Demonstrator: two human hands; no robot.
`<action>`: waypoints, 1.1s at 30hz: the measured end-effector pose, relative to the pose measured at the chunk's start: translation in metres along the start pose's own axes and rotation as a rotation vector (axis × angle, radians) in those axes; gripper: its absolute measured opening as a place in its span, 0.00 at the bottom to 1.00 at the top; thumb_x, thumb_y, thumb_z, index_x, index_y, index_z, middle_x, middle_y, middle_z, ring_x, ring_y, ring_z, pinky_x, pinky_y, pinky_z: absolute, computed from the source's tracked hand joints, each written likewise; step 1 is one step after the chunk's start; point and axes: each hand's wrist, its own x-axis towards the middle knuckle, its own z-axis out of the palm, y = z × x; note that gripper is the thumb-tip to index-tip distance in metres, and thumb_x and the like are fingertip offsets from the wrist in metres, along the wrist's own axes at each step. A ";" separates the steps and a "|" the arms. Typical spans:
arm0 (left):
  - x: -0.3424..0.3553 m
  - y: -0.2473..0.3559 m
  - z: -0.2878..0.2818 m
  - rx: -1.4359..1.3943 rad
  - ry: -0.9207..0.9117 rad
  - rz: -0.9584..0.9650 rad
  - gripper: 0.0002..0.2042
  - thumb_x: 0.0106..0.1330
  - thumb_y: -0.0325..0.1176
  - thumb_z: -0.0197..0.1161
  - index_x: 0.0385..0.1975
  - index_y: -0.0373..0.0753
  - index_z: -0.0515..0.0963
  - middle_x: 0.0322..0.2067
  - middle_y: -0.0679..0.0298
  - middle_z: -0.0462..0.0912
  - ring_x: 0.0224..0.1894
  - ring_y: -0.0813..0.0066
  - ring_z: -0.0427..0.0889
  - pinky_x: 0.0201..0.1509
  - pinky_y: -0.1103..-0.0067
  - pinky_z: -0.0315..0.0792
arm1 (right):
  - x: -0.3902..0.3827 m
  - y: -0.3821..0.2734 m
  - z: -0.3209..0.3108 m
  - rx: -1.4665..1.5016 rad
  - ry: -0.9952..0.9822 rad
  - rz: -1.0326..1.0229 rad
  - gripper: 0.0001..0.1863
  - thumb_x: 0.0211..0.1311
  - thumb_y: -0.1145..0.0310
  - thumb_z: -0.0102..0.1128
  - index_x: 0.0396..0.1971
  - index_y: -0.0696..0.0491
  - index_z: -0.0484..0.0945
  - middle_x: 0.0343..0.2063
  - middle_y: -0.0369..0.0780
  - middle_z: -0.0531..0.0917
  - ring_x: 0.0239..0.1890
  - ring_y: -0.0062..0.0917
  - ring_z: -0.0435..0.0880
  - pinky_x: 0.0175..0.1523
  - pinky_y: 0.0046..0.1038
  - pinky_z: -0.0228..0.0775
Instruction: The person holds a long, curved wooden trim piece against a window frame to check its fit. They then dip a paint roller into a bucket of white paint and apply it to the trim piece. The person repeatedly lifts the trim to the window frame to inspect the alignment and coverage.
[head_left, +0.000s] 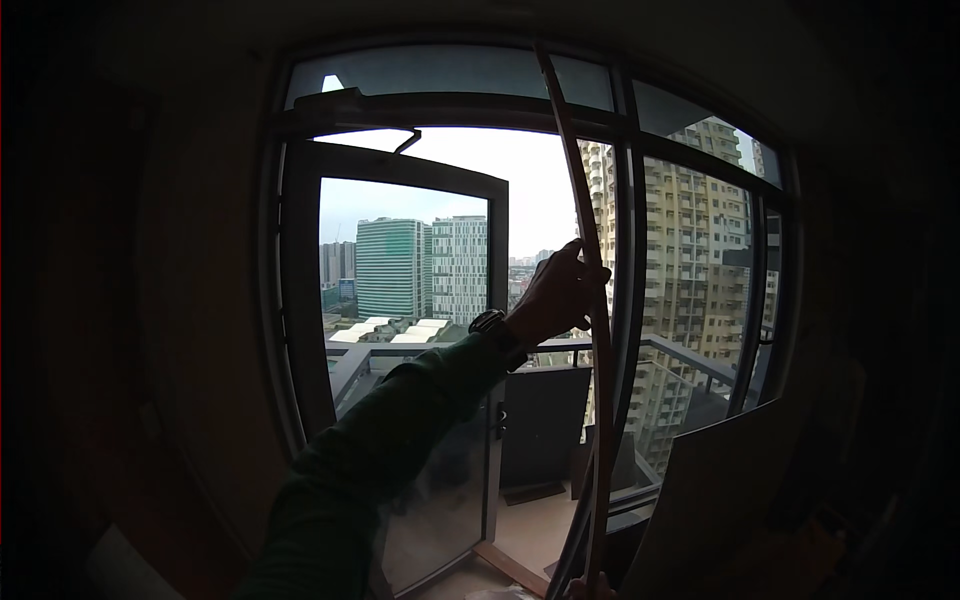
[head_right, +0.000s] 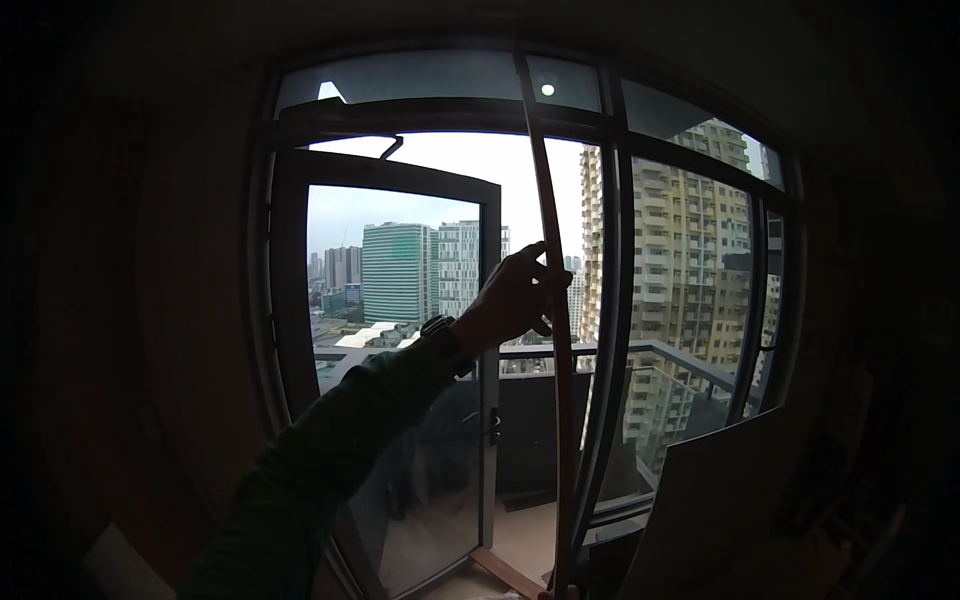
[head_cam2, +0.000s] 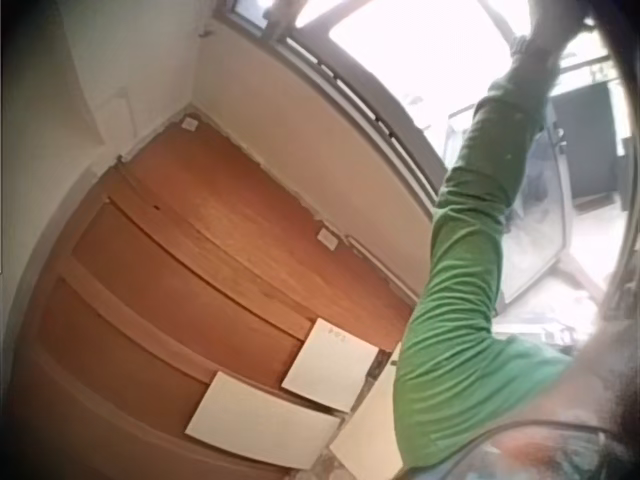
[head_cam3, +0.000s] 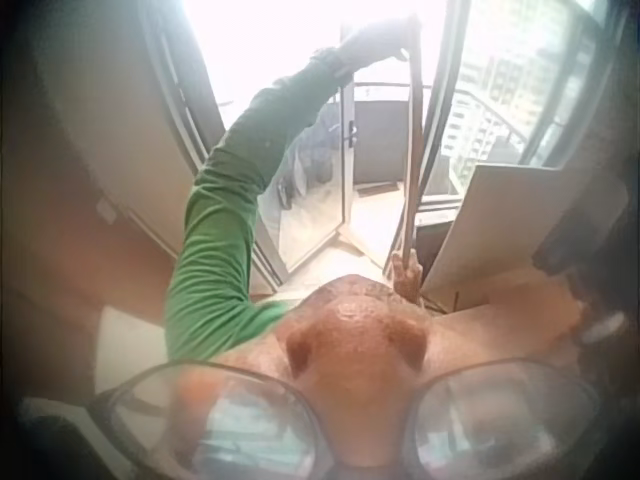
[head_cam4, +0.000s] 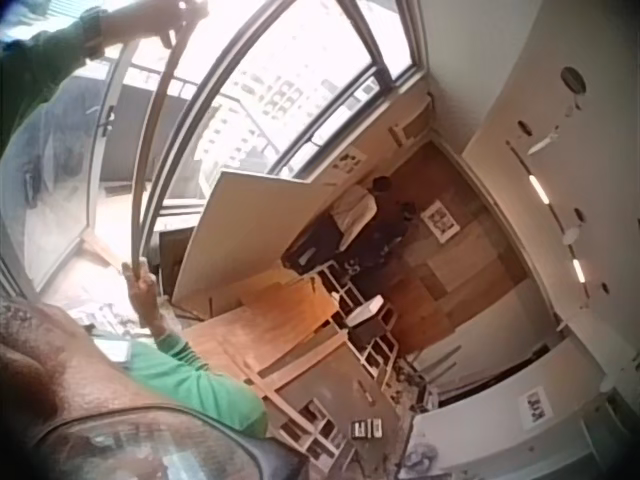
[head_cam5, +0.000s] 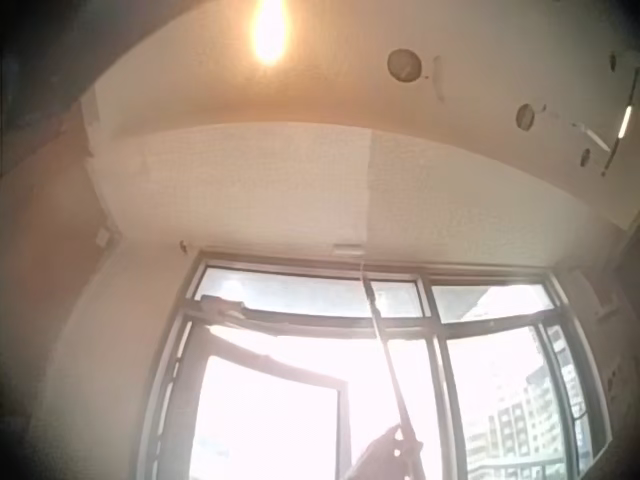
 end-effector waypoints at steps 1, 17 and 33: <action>0.003 0.002 0.008 0.003 -0.008 0.006 0.30 0.74 0.34 0.63 0.71 0.33 0.61 0.37 0.53 0.84 0.33 0.68 0.90 0.27 0.73 0.89 | -0.001 -0.025 -0.008 -0.001 0.009 0.005 0.17 0.70 0.57 0.66 0.35 0.57 0.78 0.17 0.37 0.75 0.20 0.20 0.70 0.24 0.31 0.65; 0.023 -0.004 0.034 -0.055 0.008 0.037 0.25 0.75 0.34 0.61 0.67 0.30 0.65 0.37 0.54 0.83 0.29 0.69 0.89 0.25 0.76 0.87 | 0.040 -0.104 -0.088 0.189 -0.083 -0.021 0.15 0.74 0.59 0.58 0.35 0.58 0.77 0.19 0.36 0.72 0.22 0.20 0.69 0.25 0.31 0.64; 0.011 -0.009 0.021 0.051 0.021 0.053 0.30 0.75 0.33 0.61 0.73 0.31 0.59 0.39 0.53 0.83 0.30 0.68 0.90 0.24 0.77 0.86 | 0.038 -0.098 -0.069 0.163 -0.086 -0.006 0.16 0.74 0.58 0.58 0.36 0.58 0.77 0.20 0.36 0.72 0.24 0.19 0.70 0.27 0.31 0.66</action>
